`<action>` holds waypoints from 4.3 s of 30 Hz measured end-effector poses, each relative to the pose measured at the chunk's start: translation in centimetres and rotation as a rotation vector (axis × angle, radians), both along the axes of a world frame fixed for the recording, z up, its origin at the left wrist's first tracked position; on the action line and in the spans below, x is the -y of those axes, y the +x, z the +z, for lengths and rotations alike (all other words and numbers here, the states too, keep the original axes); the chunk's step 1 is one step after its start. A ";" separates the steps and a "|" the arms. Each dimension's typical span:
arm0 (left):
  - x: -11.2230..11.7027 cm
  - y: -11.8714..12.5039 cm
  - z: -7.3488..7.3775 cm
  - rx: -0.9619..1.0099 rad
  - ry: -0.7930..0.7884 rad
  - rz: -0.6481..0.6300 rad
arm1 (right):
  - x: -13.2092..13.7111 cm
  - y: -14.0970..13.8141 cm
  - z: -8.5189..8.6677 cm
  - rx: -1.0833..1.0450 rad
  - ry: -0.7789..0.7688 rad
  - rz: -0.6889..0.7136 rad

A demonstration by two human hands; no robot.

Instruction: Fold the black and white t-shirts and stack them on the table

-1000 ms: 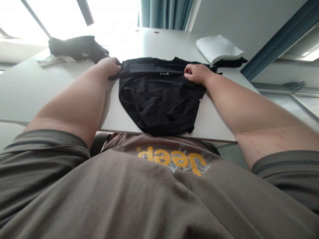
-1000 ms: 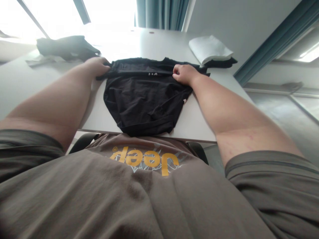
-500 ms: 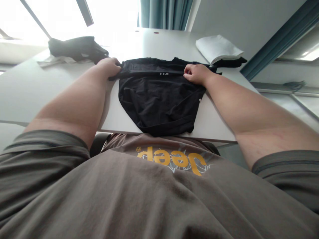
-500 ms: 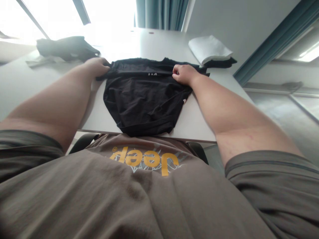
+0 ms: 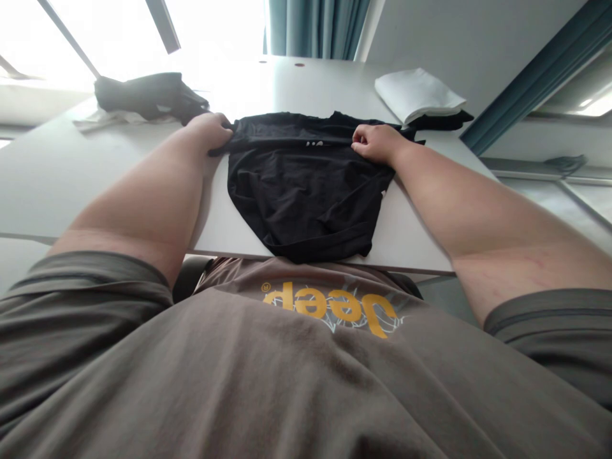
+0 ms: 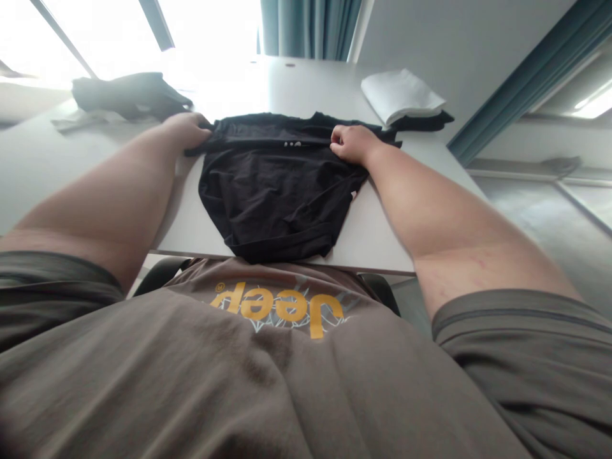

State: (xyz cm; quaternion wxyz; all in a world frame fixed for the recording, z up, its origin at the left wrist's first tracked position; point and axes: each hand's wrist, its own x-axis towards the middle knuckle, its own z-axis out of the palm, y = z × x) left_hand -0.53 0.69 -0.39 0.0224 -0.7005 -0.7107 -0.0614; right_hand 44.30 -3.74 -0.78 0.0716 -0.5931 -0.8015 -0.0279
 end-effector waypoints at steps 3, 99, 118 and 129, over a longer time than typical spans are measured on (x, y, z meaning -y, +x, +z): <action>-0.1 -0.1 0.0 0.005 -0.001 -0.004 | 0.0 0.0 0.0 -0.022 -0.003 -0.004; 0.2 0.3 0.2 -0.046 0.003 -0.020 | 0.6 -0.1 0.3 -0.021 -0.023 -0.006; 0.4 0.2 0.3 0.011 -0.003 -0.020 | 0.2 0.1 0.0 -0.069 -0.076 -0.027; 0.4 0.2 0.3 0.009 -0.003 -0.011 | 0.3 0.2 0.0 -0.057 -0.074 -0.032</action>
